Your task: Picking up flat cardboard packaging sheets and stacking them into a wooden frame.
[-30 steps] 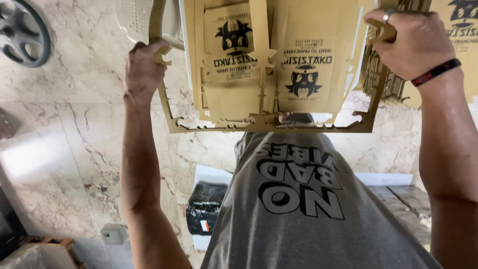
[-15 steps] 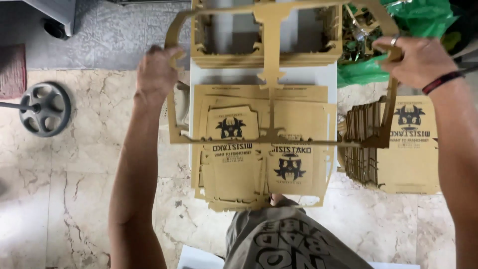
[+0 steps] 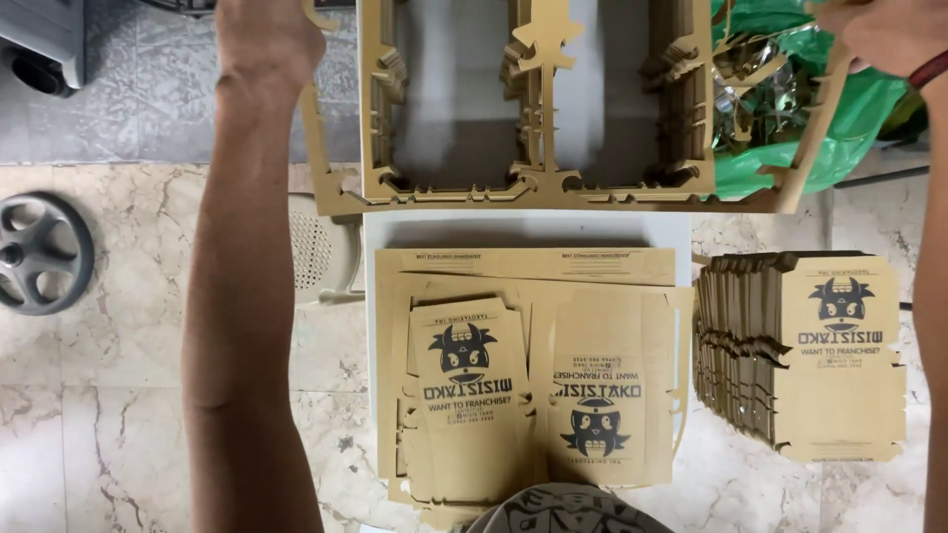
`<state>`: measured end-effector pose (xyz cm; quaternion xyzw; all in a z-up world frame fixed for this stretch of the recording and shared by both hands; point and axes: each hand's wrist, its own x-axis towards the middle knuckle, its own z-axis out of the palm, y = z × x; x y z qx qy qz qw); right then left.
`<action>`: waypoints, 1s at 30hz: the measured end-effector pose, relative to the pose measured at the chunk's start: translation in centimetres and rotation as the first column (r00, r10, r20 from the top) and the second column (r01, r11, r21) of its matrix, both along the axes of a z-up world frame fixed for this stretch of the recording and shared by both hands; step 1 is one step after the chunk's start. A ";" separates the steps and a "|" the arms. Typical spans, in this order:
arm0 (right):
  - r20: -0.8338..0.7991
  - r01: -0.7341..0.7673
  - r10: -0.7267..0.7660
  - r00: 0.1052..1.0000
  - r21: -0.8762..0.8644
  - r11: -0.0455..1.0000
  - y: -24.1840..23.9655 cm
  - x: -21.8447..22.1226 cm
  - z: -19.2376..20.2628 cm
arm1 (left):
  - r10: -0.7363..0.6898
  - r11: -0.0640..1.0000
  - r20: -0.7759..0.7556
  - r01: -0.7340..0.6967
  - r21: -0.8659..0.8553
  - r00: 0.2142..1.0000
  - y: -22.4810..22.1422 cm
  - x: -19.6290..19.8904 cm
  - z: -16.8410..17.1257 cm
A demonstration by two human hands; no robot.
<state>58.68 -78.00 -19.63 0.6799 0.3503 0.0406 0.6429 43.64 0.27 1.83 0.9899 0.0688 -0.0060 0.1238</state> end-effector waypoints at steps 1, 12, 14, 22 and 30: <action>-0.151 0.192 -0.164 0.975 0.192 0.962 -3.0 2.4 -4.0 | 0.003 1.000 -0.019 -0.002 0.023 1.000 0.8 0.8 -1.1; -0.882 0.819 -0.409 0.232 0.404 -0.407 27.0 -9.5 16.0 | -0.038 0.988 -0.264 -0.004 -0.156 0.964 -0.4 4.9 -8.8; -0.941 0.871 -0.233 0.246 0.320 -0.373 28.3 -9.2 13.6 | -0.103 0.961 -0.434 -0.023 -0.275 0.895 -0.9 5.2 -10.0; -0.886 0.897 -0.263 0.382 0.424 -0.124 25.2 -6.8 9.1 | -0.154 0.985 -0.367 0.112 -0.132 0.917 -1.0 6.1 -11.0; -0.906 0.939 -0.351 0.237 0.307 -0.157 23.3 -10.7 6.3 | 0.007 0.990 -0.451 -0.069 -0.122 0.892 0.4 0.9 -11.0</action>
